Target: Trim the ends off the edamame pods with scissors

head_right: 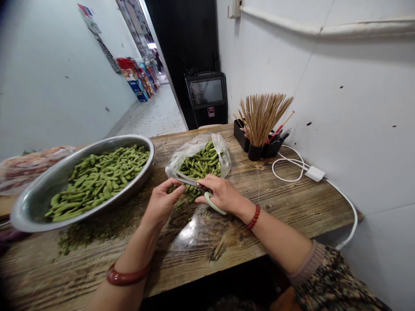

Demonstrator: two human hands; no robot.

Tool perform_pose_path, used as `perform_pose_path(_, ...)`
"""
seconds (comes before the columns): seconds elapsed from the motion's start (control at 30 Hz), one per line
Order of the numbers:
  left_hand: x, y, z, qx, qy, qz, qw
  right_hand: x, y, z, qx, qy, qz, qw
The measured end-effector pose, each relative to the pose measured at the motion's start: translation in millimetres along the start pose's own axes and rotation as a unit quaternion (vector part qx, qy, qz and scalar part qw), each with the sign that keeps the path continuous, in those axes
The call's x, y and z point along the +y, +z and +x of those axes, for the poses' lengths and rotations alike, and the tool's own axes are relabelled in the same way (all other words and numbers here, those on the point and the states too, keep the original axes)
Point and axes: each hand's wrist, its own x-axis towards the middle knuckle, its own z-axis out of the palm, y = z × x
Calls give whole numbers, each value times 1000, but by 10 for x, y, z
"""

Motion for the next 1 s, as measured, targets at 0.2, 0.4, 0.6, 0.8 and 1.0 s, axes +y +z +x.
perform_pose_path(0.2, 50, -16, 8, 3, -29, -81, 996, 52, 12, 10, 38, 9, -3, 999)
perform_pose_path(0.4, 89, -26, 0, -22, -65, -192, 979, 44, 27, 6, 52, -6, -26, 998)
perform_pose_path(0.6, 66, -21, 8, -23, -70, -209, 975, -9, 10, -7, 30, -34, -46, 998)
perform_pose_path(0.8, 56, -18, 8, -27, -68, -213, 974, -26, -7, -7, 21, -42, -52, 998)
perform_pose_path(1.0, 53, -19, 9, -36, -68, -206, 976, -30, -6, -10, 20, -46, -59, 997)
